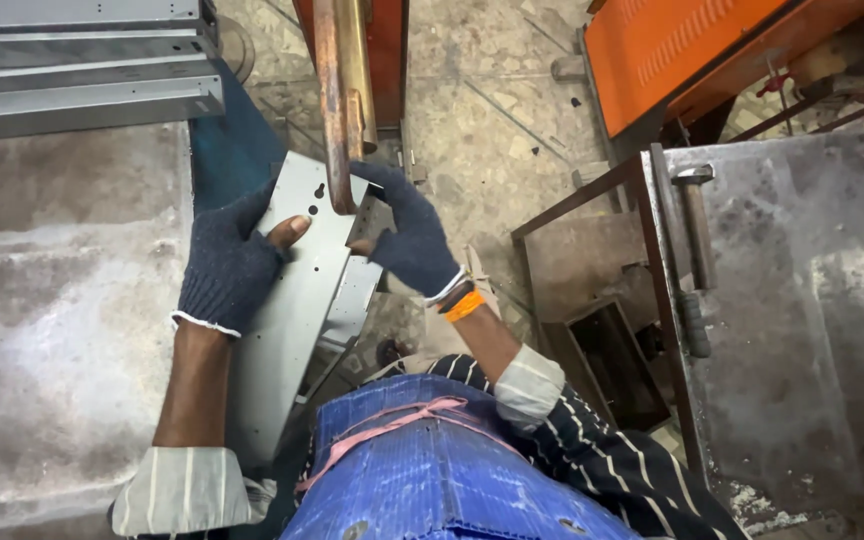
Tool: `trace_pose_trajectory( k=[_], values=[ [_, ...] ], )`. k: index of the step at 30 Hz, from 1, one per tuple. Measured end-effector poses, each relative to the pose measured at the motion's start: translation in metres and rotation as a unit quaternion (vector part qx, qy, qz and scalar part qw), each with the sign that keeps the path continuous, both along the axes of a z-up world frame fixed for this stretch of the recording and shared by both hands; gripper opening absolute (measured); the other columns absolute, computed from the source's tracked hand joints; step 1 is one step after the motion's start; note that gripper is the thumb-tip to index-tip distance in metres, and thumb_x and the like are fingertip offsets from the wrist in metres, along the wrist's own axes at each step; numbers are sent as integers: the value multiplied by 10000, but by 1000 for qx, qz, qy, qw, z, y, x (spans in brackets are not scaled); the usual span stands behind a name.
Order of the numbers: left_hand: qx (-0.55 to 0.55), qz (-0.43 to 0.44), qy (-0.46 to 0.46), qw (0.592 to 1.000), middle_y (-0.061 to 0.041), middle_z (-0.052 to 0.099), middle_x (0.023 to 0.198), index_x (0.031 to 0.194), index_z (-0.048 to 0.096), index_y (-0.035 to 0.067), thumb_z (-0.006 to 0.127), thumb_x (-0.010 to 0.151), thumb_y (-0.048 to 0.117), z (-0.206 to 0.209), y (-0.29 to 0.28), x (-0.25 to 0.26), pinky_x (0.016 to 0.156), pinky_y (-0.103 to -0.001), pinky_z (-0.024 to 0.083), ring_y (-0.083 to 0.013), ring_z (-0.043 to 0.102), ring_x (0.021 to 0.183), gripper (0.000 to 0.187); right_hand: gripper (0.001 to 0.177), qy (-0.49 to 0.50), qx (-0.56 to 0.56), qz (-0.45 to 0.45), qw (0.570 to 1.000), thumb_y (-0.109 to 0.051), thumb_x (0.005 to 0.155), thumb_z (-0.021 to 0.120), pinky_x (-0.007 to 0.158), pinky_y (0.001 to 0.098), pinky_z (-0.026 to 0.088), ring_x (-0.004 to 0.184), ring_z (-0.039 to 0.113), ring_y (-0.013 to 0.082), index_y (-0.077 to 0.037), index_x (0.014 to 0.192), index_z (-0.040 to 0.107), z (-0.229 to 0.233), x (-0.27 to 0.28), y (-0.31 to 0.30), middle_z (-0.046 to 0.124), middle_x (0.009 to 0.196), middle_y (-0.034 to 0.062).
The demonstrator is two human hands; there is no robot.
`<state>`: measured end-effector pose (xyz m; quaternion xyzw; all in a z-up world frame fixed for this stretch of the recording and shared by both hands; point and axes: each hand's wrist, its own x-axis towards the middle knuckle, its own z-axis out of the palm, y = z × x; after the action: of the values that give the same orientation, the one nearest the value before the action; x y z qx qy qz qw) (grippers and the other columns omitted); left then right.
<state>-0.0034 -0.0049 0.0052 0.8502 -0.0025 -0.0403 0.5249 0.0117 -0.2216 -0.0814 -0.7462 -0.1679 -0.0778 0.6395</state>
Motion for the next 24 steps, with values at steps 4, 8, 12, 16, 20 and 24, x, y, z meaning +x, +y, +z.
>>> trace_pose_trajectory(
  k=[4,8,12,16,20,24],
  values=[
    [-10,7,11,1000,-83,779,941,1313,681,5,785,889,234,0,-2,-2,641,-291,536,-77,626,708,493,733,-13,72,90,993,-148,834,877,1170,355,430,1350,546,180,-65,1475,531,-6,13,-11,599,1435,80],
    [-10,15,22,1000,-78,776,937,1325,679,16,788,881,228,4,-3,-3,638,-293,530,-79,609,701,503,393,105,97,49,988,-233,1026,671,962,297,504,1106,608,119,-46,1372,673,-7,16,-5,700,1242,47],
    [-22,16,25,999,-76,780,943,1322,681,18,791,873,225,3,-4,-2,655,-297,538,-79,616,719,507,356,55,153,28,986,-287,1066,648,1001,275,505,1124,623,97,-26,1305,690,-10,14,3,703,1234,17],
    [-5,19,28,999,-96,779,910,1307,690,18,800,871,234,5,-3,-1,659,-302,542,-86,629,715,499,362,58,159,15,985,-303,1073,638,952,268,498,1068,605,87,-31,1305,697,-6,11,7,692,1189,2],
    [18,17,19,1000,-113,780,874,1310,683,17,808,861,251,5,-2,1,649,-308,544,-96,642,690,522,350,73,179,16,981,-300,1041,669,983,291,504,1103,627,113,-24,1256,686,-7,15,6,701,1186,26],
    [23,16,25,999,-118,778,836,1337,666,32,804,853,265,11,-5,0,620,-318,542,-105,646,656,554,341,65,145,-13,987,-290,1043,682,985,302,516,1104,636,130,-9,1236,698,-12,15,4,704,1176,48]
  ],
)
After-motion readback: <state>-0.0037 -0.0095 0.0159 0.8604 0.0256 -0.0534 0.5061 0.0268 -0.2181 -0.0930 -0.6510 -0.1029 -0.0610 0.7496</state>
